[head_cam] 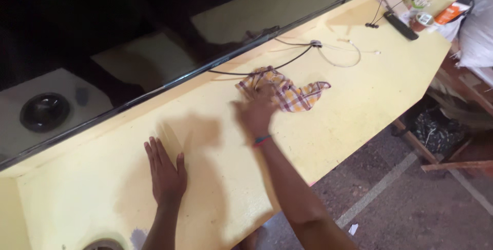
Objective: The person cleans a small speaker with a cloth, places it onto a shelf, and wipes down the table surface with the cloth.
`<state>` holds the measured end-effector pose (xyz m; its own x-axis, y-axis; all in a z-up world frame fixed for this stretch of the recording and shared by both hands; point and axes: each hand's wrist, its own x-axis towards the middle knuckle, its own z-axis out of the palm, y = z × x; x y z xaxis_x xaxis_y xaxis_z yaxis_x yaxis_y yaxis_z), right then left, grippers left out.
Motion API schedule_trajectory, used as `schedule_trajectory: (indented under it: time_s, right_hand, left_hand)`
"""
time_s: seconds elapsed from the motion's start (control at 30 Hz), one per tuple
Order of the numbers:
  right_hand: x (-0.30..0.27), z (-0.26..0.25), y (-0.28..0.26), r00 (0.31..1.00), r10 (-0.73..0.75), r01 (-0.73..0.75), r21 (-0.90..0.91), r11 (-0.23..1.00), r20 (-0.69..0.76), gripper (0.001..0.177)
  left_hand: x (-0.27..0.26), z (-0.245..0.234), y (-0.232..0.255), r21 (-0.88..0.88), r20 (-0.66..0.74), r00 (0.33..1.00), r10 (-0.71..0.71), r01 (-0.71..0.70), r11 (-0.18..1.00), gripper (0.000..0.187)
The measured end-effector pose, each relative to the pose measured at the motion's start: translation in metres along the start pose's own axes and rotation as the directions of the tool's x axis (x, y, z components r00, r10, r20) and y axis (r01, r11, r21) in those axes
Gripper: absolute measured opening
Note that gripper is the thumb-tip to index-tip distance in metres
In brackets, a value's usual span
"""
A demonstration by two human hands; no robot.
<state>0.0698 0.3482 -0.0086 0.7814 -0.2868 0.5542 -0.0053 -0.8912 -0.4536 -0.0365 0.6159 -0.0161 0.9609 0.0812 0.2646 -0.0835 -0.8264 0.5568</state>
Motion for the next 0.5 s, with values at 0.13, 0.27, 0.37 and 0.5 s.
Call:
schedule_trajectory:
  time_s: [0.13,0.27,0.37,0.5]
  right_hand:
    - [0.029,-0.009,0.065,0.971,0.204,-0.149,-0.353,0.924,0.124,0.055]
    - [-0.039,0.038,-0.020,0.937,-0.177,0.046,0.394,0.918,0.302,0.030]
    - [-0.103,0.032,-0.079,0.574,-0.518,0.453,0.281,0.846,0.634,0.031]
    - [-0.059,0.074,0.000,0.728,-0.658,0.644,0.136,0.753,0.192,0.049]
  left_hand:
    - [0.002,0.002,0.000,0.094,0.015,0.999,0.036,-0.037,0.995,0.077]
    - [0.001,0.005,-0.002,0.041,0.013,0.999,0.029,-0.030,0.999,0.076]
    - [0.001,0.009,-0.008,-0.028,-0.008,0.999,0.032,-0.032,0.999,0.062]
    - [0.003,0.011,-0.014,-0.050,-0.051,0.993,0.110,-0.113,0.992,0.067]
